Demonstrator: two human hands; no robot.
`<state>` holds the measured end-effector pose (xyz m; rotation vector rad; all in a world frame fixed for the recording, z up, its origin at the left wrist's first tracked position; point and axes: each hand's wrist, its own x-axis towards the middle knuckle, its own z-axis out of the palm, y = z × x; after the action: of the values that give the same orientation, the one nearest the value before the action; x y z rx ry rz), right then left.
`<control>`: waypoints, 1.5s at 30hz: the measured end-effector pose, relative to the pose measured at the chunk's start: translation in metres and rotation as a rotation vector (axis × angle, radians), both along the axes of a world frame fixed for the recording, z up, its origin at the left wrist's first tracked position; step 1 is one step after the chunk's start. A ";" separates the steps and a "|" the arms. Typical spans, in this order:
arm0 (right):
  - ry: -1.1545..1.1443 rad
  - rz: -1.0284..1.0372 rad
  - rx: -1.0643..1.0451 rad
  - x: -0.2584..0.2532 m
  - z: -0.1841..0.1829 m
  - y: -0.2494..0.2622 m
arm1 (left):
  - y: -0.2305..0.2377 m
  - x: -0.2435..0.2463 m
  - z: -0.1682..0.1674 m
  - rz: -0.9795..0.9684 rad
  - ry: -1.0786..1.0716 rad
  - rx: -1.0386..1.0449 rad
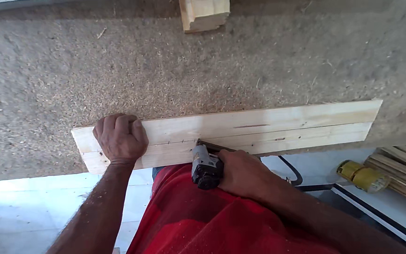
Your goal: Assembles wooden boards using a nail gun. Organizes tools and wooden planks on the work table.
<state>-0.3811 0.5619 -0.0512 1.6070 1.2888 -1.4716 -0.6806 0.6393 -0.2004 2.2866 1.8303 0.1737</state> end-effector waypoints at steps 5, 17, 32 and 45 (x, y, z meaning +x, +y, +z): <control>0.004 -0.022 0.057 0.031 -0.001 -0.015 | -0.001 0.001 0.001 0.021 0.003 -0.023; -0.048 -0.062 0.001 0.095 0.002 -0.034 | -0.002 0.002 0.000 0.044 0.025 -0.022; -0.054 -0.109 0.105 0.186 -0.001 -0.068 | -0.005 -0.016 -0.018 0.057 0.037 -0.039; -0.057 -0.108 0.162 0.247 0.004 -0.085 | -0.002 0.007 0.003 0.106 0.058 -0.123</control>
<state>-0.1339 0.4772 -0.0471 1.8360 1.3359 -1.4046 -0.6737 0.6376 -0.1973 2.1351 1.9342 0.0104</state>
